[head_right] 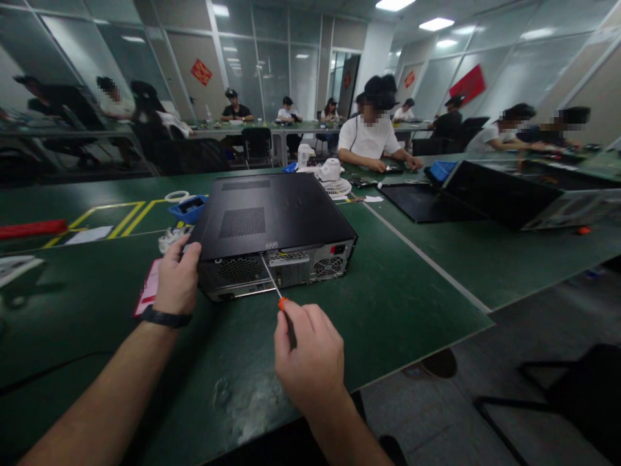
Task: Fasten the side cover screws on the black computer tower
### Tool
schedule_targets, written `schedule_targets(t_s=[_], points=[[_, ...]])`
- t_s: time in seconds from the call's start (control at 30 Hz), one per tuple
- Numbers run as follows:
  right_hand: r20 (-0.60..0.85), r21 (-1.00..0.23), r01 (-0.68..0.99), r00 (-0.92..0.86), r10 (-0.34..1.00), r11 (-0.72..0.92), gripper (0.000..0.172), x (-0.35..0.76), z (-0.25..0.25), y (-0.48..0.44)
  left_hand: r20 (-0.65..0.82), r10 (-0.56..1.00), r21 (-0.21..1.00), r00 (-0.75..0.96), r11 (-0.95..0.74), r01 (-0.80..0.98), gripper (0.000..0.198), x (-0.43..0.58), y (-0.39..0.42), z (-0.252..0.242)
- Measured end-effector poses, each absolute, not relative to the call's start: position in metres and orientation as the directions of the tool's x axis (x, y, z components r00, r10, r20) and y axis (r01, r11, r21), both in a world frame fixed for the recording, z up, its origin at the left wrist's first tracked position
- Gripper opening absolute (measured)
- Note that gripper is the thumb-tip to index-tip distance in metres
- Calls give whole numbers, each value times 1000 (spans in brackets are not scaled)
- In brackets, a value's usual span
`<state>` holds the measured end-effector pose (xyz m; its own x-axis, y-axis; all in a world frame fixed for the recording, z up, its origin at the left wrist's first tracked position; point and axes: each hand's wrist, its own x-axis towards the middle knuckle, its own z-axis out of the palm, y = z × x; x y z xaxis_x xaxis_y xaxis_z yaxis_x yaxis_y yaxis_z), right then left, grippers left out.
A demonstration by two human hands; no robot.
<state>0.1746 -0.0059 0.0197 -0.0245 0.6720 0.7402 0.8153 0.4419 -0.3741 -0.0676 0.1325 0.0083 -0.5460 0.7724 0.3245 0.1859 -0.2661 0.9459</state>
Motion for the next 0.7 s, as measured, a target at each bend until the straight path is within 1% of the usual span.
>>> schedule_targets(t_s=[0.07,0.3,0.7], points=[[727,-407,804,-2,686,434,14,175,20,-6,323,774,946,-545,-263,187,55,-67,132,9],[727,-458,775,44,685,436,14,177,16,-7,326,780,945,-534,-261,196,56,-67,130,11],[716,-497,753,75,694,430,14,178,12,-6,321,776,947,-543,-269,176,54,-67,131,8]])
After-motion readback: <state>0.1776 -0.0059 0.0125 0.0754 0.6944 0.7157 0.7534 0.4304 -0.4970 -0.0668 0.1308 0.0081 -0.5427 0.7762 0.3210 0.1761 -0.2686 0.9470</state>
